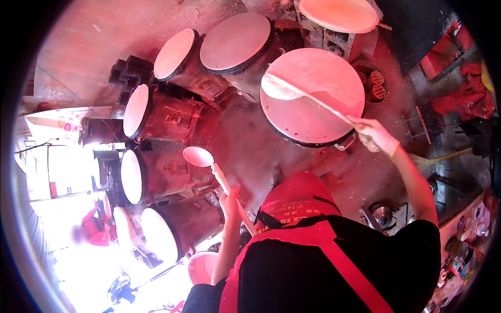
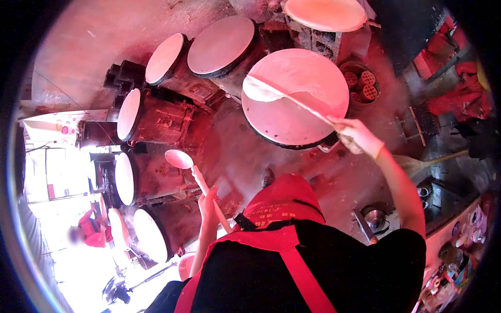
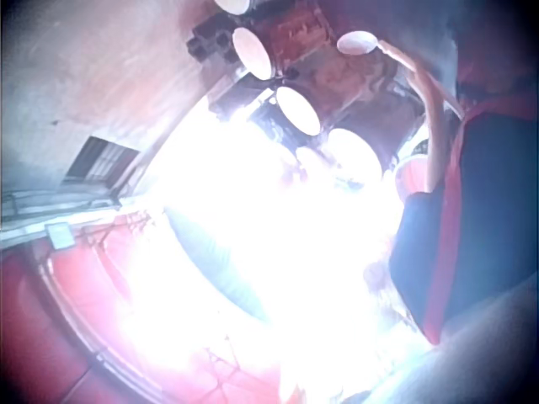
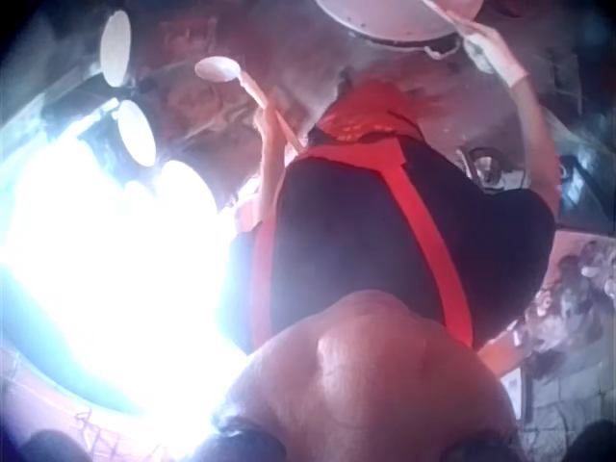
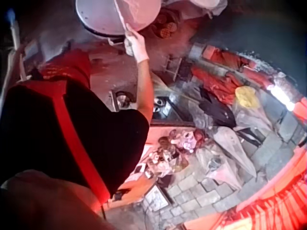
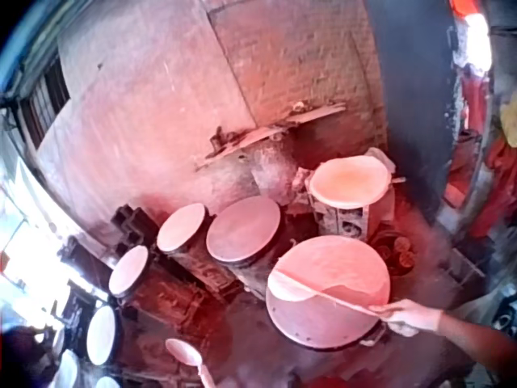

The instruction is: The person pours batter onto several circular griddles using a ladle, spreads it into thin layers with a wooden spreader, and removes the cooked flatbreads using a spatula and their gloved hands.

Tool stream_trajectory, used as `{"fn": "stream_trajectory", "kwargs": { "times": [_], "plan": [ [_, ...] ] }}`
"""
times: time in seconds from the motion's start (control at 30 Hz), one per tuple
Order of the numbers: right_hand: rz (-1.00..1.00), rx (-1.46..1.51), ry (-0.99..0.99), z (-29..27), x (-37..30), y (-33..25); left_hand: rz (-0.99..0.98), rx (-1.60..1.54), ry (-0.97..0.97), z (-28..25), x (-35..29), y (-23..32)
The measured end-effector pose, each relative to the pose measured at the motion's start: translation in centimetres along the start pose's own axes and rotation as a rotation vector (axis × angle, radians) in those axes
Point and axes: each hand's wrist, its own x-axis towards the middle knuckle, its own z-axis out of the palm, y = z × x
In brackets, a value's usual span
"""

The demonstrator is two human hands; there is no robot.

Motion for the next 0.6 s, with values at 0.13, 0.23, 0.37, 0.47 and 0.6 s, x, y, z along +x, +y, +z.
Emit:
{"fn": "stream_trajectory", "kwargs": {
  "times": [0.13, 0.23, 0.37, 0.47, 0.6],
  "plan": [
    [-0.079, -0.06, 0.236, 0.2, 4.5, -1.5, 0.01, -0.06, -0.017, -0.4, -1.5, -0.8],
    [0.006, -0.175, 0.143, 4.4, 3.7, -1.6, 0.009, -0.049, -0.035, 0.1, -2.5, 0.9],
    [0.038, -0.034, 0.061, 6.8, -2.9, 3.7, 0.062, 0.045, -0.11, -2.0, 0.5, -0.1],
    [-0.04, 0.126, 0.174, 6.9, -6.1, 6.6, 0.041, 0.069, -0.193, -1.7, 3.5, 0.6],
    [-0.124, 0.176, 0.441, 10.6, -4.9, 6.5, 0.098, 0.176, -0.467, -1.3, 7.3, 2.1]
  ]
}}
